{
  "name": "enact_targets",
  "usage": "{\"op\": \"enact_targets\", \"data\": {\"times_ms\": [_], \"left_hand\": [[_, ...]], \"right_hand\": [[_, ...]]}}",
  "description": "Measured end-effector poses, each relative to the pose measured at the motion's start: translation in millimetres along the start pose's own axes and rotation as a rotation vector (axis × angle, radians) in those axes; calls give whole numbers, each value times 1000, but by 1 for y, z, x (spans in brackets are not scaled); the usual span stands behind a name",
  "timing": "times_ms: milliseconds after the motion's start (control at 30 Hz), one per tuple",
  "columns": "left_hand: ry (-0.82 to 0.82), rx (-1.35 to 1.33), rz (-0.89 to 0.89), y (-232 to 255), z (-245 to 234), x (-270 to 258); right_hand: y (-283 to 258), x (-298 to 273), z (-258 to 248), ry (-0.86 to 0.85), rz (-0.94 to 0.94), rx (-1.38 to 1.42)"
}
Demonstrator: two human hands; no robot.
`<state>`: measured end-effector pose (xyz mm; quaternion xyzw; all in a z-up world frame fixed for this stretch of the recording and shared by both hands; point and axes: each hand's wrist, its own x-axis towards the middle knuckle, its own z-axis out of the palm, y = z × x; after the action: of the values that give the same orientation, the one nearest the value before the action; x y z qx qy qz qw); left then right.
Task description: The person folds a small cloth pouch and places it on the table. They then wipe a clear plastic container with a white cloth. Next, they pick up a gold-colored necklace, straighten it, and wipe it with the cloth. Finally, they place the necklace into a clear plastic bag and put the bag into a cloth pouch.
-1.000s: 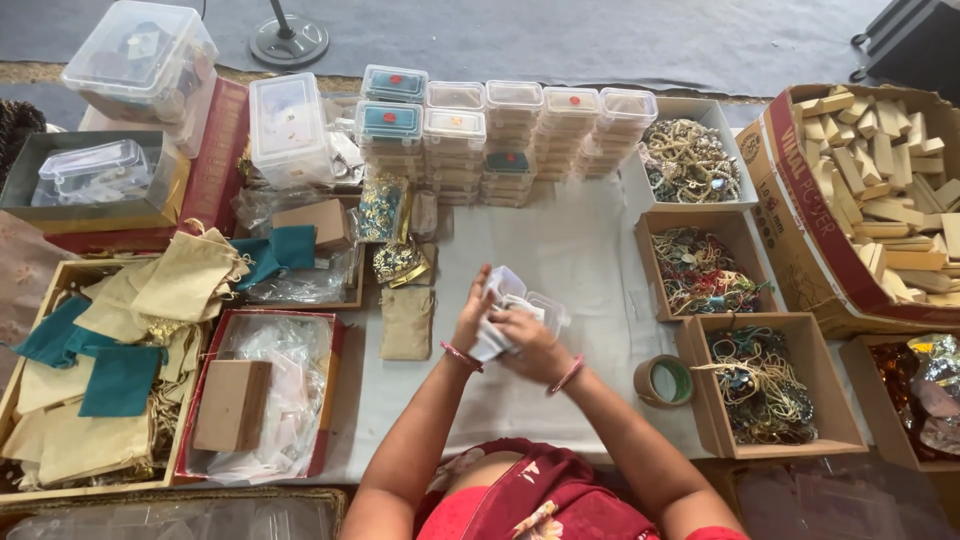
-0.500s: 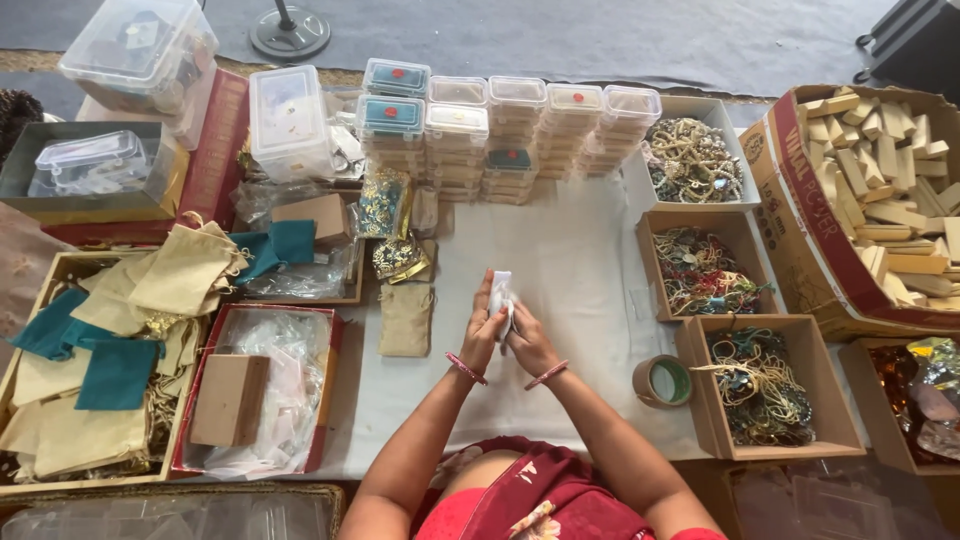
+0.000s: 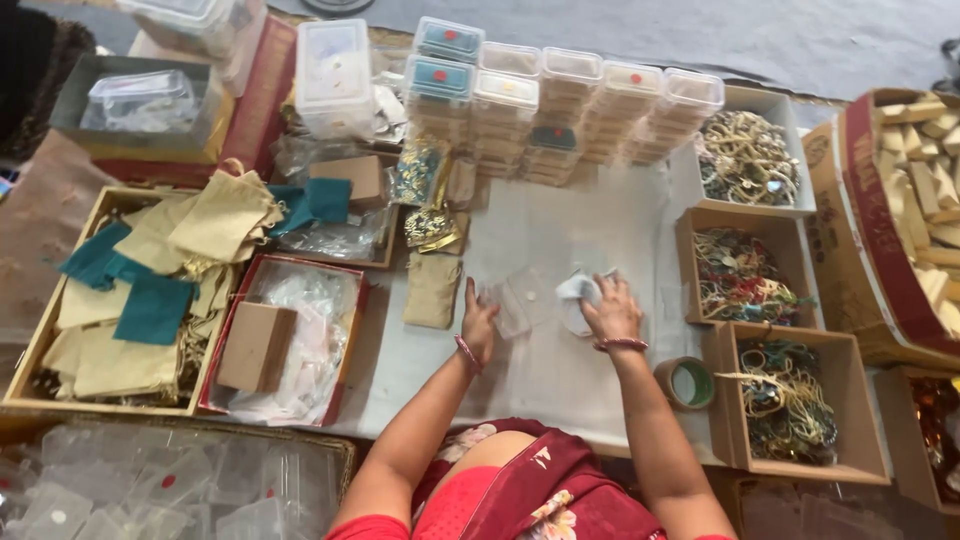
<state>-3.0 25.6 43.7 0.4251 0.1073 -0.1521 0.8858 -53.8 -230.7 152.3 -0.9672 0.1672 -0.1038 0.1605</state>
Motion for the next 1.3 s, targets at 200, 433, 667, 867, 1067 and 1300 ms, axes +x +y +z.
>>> {"op": "enact_targets", "data": {"times_ms": [200,433,667,867,1067,1300], "left_hand": [[362,1002,458,23,-57,3],[736,1263,205,128,-25,22],[396,1124,281,129,-22,12],[-105,620,432,139,36,-11],[-397,360,224,104,71,-2],[-363,611,157,108,77,-6]], "right_hand": [[-28,-25,-29,-27,27,-4],[-94,-71,22,-143,-540,192],[-85,-83,8,-261,-655,-192],[-81,-46,-11,-200,-466,369],[-70,-3,-10,-314,14,1340],[-68,3,-18,-276,298,1437]]}}
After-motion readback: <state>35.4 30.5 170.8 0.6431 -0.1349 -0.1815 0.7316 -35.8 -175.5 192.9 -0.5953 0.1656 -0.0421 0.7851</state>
